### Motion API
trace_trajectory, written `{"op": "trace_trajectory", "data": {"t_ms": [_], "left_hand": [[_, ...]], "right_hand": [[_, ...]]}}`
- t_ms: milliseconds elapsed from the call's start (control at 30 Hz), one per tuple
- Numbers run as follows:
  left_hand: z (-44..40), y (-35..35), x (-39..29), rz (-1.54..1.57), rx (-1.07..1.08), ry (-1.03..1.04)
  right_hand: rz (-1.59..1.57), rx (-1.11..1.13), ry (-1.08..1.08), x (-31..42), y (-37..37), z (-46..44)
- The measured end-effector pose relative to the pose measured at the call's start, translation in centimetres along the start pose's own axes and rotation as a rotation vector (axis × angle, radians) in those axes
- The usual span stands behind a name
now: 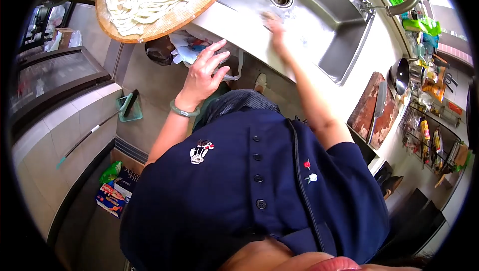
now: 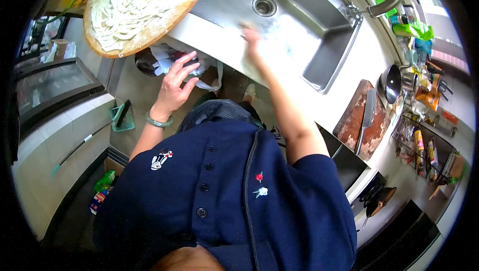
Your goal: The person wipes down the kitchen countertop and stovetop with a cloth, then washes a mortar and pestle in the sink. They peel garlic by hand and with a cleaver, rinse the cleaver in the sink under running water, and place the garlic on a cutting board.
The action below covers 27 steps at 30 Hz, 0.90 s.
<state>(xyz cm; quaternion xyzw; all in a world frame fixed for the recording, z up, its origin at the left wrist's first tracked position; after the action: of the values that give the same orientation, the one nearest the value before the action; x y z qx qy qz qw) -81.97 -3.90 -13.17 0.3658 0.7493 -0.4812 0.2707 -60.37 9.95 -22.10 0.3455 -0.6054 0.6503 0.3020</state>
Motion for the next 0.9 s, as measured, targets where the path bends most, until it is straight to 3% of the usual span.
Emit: {"op": "trace_trajectory", "data": {"t_ms": [33, 67, 100, 133, 200, 267, 367, 433, 467, 500, 600, 667, 700, 733, 767, 800, 833, 867, 900], "left_hand": [[0.0, 0.1, 0.0, 0.005, 0.005, 0.003], [0.3, 0.1, -0.2, 0.006, 0.006, 0.010], [0.2, 0.3, -0.2, -0.003, 0.023, 0.018], [0.1, 0.7, -0.1, -0.015, 0.034, 0.021], [0.2, 1.2, 0.1, -0.035, 0.025, 0.007], [0.1, 1.7, 0.0, 0.026, 0.041, -0.034], [0.0, 2.3, -0.5, 0.032, 0.050, -0.037], [0.2, 2.2, -0.7, 0.024, 0.044, -0.034], [0.5, 2.0, -0.8, -0.011, 0.034, -0.083], [0.8, 1.7, -0.7, -0.046, 0.028, -0.131], [2.0, 0.4, 0.3, -0.033, -0.082, -0.219], [3.0, -0.6, 0.6, -0.085, -0.111, -0.256], [3.6, -1.0, 0.6, -0.096, -0.113, -0.265], [4.0, -1.3, 0.5, -0.107, -0.125, -0.273], [4.3, -1.4, 0.3, -0.114, -0.136, -0.275], [4.6, -1.4, 0.0, -0.103, -0.142, -0.289], [4.7, -1.4, -0.1, -0.089, -0.142, -0.296], [5.2, -1.0, 0.3, -0.090, -0.148, -0.267], [5.1, -0.6, 0.1, -0.080, -0.141, -0.274]], "right_hand": [[0.285, 0.068, 0.192, -3.9, -2.5, -1.6], [0.298, -0.129, 0.322, -12.7, -3.3, -4.0], [-0.253, -0.114, 0.614, -11.3, -6.6, -4.6], [-0.106, -0.287, 0.395, -10.7, -9.5, -5.7], [0.011, -0.520, -0.033, 0.7, -12.3, -3.9], [0.132, -0.567, -0.391, 4.8, -9.9, -2.2], [0.125, -0.361, -0.717, 5.2, -1.3, -0.3], [0.140, -0.152, -0.710, 5.9, 5.3, 1.4], [0.059, -0.088, -0.817, 5.1, 8.7, 1.8], [0.318, 0.051, -0.895, 6.3, 10.9, 2.5], [0.367, 0.060, -1.005, 8.5, 13.7, 0.1], [0.417, 0.008, -0.992, 6.5, 14.0, -2.3], [0.272, 0.089, -0.785, 6.1, 13.2, -4.5], [0.036, -0.047, -0.215, 4.1, 11.1, -4.7], [0.395, 0.159, -0.241, -0.7, 9.9, -7.7], [0.510, 0.048, -0.285, -1.8, 6.0, -8.0], [0.378, 0.102, 0.032, -4.1, 3.0, -9.3], [0.369, -0.182, 0.041, -4.1, -0.5, -10.2], [0.194, -0.304, 0.026, -3.5, -4.0, -10.6]]}}
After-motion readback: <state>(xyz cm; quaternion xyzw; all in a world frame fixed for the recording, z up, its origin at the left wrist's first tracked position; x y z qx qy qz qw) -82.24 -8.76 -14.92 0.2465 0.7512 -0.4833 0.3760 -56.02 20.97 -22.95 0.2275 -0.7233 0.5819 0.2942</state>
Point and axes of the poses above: each hand's wrist, its own z-axis away from the middle knuckle, its own y-axis out of the palm, x = y × z, the point moved 3 cm from there along -z, towards the middle knuckle, and after that the axes turned 13 degrees about -x, right-handed, at the moved point
